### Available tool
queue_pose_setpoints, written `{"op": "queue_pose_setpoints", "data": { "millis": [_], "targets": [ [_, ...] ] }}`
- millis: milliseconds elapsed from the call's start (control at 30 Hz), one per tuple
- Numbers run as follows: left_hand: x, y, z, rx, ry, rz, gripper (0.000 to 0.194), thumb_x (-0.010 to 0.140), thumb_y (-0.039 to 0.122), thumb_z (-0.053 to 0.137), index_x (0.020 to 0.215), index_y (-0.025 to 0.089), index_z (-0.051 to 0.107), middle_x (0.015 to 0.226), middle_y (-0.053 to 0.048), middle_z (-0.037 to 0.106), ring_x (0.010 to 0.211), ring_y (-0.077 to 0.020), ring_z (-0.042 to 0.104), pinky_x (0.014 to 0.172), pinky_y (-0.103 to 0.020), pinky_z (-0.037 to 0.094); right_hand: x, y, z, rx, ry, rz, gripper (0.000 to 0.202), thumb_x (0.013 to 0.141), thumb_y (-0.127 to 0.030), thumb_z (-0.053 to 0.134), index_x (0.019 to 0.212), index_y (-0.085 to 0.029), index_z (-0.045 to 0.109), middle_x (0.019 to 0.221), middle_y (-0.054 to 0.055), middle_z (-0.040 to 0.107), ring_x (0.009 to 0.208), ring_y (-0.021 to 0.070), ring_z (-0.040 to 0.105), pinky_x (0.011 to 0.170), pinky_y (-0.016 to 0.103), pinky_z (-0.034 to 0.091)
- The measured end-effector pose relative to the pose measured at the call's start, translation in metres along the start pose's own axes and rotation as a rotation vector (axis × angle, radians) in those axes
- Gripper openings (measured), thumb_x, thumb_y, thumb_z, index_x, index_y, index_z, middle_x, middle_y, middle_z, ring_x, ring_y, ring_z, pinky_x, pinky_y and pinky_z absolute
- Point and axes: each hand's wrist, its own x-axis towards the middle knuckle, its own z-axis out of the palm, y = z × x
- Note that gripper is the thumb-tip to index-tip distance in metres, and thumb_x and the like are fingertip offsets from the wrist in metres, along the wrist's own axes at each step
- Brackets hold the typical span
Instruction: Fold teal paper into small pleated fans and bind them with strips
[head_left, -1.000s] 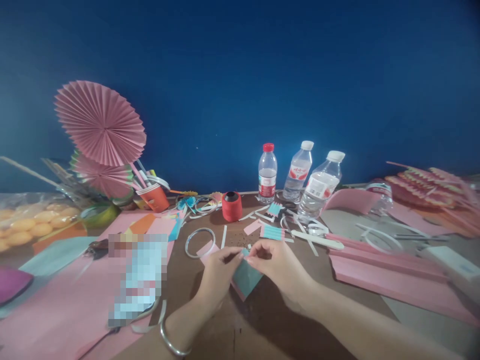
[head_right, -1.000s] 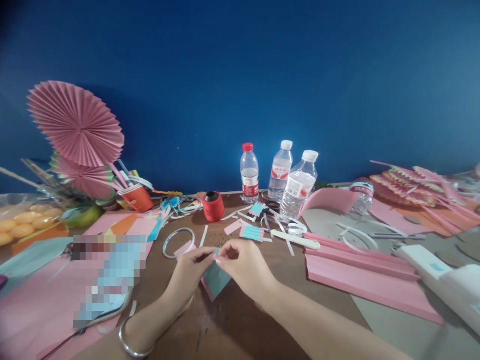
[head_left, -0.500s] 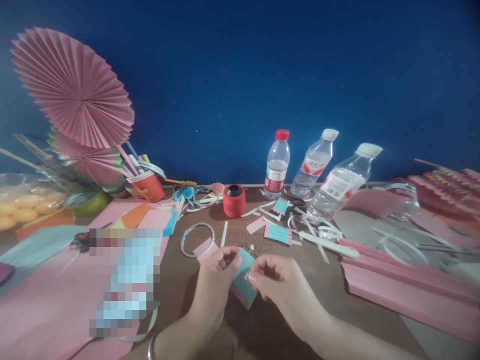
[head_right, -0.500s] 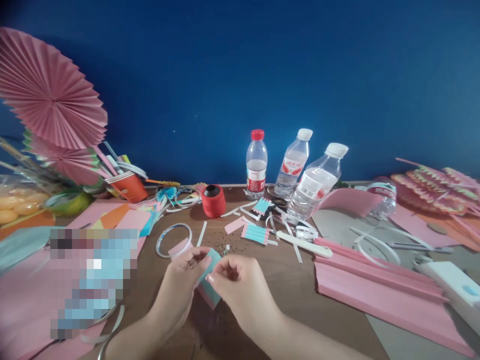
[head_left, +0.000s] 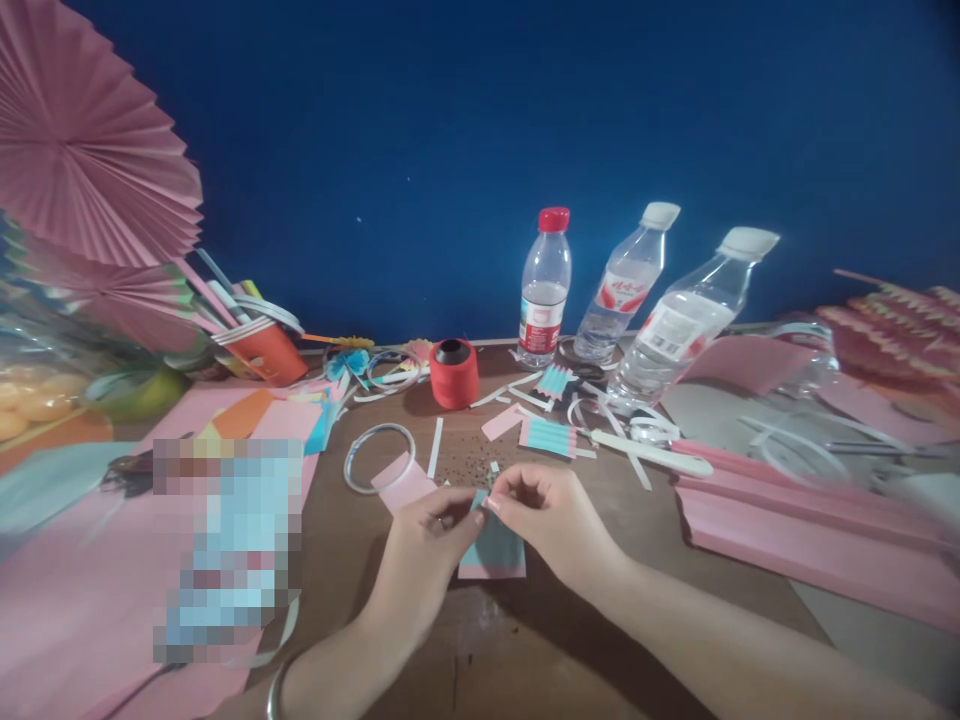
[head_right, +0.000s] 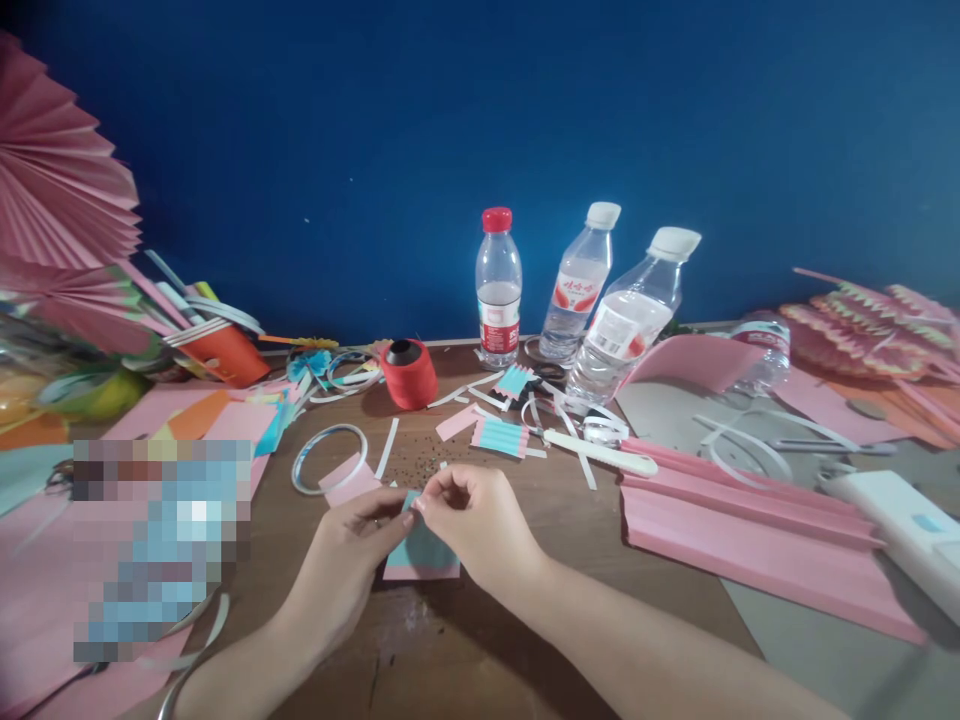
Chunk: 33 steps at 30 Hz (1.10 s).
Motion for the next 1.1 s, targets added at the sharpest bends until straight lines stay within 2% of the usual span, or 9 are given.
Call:
{"op": "queue_pose_setpoints", "data": {
  "millis": [100, 200, 367, 1100],
  "targets": [
    [0.0, 0.0016, 0.0028, 0.087, 0.021, 0.014, 0.016, 0.068, 0.017, 0.062, 0.082, 0.016, 0.07, 0.074, -0.003, 0.067, 0.072, -0.016, 0.057, 0.067, -0.024, 0.043, 0.0007, -0.0001, -0.002, -0.091, 0.004, -0.022, 0.01, 0.07, -0.022, 0.055, 0.063, -0.016, 0.057, 0.056, -0.003, 0.05, 0.052, 0.0082, 0.042, 0.048, 0.02, 0.032],
    [-0.0011, 0.0032, 0.0053, 0.058, 0.041, 0.002, 0.018, 0.066, 0.016, 0.063, 0.082, 0.016, 0.071, 0.076, -0.003, 0.069, 0.073, -0.0164, 0.059, 0.068, -0.024, 0.045, 0.002, 0.0015, -0.0036, -0.126, -0.015, -0.023, 0.011, 0.071, -0.024, 0.055, 0.063, -0.017, 0.058, 0.055, -0.003, 0.052, 0.051, 0.0081, 0.042, 0.047, 0.02, 0.032],
    [-0.0025, 0.001, 0.0047, -0.026, 0.037, 0.001, 0.015, 0.067, 0.018, 0.065, 0.081, 0.019, 0.071, 0.079, -0.002, 0.071, 0.077, -0.0163, 0.063, 0.072, -0.023, 0.048, 0.0028, 0.0032, -0.0049, -0.114, -0.021, -0.033, 0.012, 0.072, -0.025, 0.056, 0.063, -0.017, 0.059, 0.057, -0.003, 0.052, 0.053, 0.0084, 0.043, 0.049, 0.02, 0.033],
    [-0.0036, 0.0051, 0.0056, 0.034, 0.045, 0.019, 0.018, 0.068, 0.017, 0.065, 0.084, 0.02, 0.071, 0.08, -0.001, 0.071, 0.077, -0.0156, 0.063, 0.07, -0.023, 0.048, 0.0033, 0.0018, -0.006, -0.115, -0.023, -0.03, 0.011, 0.07, -0.022, 0.054, 0.061, -0.016, 0.057, 0.055, -0.004, 0.049, 0.051, 0.0078, 0.041, 0.047, 0.019, 0.031]
  ]
}}
